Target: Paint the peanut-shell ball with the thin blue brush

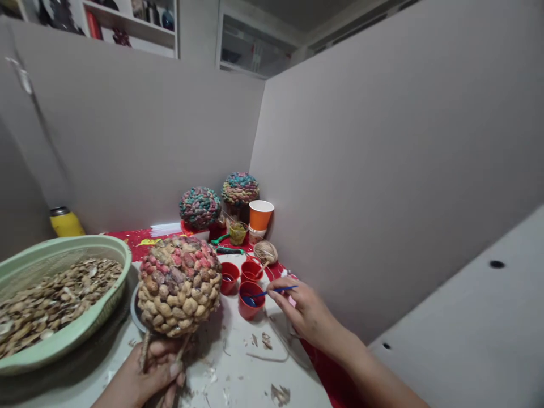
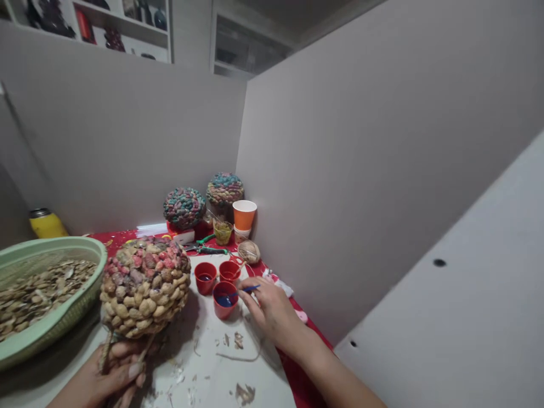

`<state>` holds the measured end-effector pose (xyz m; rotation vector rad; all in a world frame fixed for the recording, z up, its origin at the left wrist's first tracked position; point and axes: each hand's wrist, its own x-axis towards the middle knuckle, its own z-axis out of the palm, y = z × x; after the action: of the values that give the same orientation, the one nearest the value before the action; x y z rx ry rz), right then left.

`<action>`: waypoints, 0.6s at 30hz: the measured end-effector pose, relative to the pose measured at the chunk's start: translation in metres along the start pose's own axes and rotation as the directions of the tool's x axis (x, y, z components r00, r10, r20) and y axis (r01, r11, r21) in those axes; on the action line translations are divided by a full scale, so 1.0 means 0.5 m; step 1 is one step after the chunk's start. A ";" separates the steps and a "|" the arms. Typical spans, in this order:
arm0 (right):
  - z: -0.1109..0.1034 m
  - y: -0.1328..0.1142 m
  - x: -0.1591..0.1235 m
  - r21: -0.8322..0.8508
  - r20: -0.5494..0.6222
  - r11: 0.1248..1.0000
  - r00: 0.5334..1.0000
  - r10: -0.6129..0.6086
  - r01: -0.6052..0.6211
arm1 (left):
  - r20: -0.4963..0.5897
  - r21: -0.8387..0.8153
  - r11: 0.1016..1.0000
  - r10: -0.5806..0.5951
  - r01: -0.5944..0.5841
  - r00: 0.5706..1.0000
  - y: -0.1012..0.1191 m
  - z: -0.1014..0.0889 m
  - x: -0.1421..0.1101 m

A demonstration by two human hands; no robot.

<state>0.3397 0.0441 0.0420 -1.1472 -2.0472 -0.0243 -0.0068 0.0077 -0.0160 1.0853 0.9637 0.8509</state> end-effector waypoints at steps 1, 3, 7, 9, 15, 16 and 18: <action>0.006 0.003 0.000 0.004 0.007 1.000 1.000 -0.005 0.005 | 0.002 -0.008 1.000 0.001 -0.001 1.000 0.002 0.003 -0.001; 0.018 0.010 -0.003 0.017 0.022 1.000 1.000 -0.018 0.017 | 0.005 -0.022 1.000 0.009 -0.008 1.000 0.003 0.007 -0.002; 0.033 0.016 -0.011 0.066 0.081 0.998 0.996 -0.024 0.019 | 0.013 -0.041 0.999 0.028 -0.027 1.000 -0.002 0.005 0.000; 0.035 0.012 -0.014 0.126 0.109 0.992 0.994 0.016 -0.030 | 0.034 -0.042 0.999 0.023 -0.021 0.999 -0.006 0.003 0.003; 0.022 0.000 -0.015 0.402 0.027 0.848 0.931 0.365 -0.345 | 0.035 -0.002 1.000 0.016 -0.016 0.999 -0.005 -0.003 0.003; 0.019 0.002 -0.016 0.427 -0.003 0.822 0.908 0.419 -0.377 | 0.027 0.008 1.000 0.015 -0.015 1.000 -0.003 -0.004 0.002; 0.013 0.007 -0.022 0.460 -0.052 0.781 0.866 0.498 -0.422 | 0.005 0.026 1.000 0.009 -0.009 1.000 0.003 -0.004 -0.001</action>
<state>0.3415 0.0408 0.0291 -1.2716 -1.4644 0.5386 -0.0089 0.0082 -0.0150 1.1142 0.9684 0.8449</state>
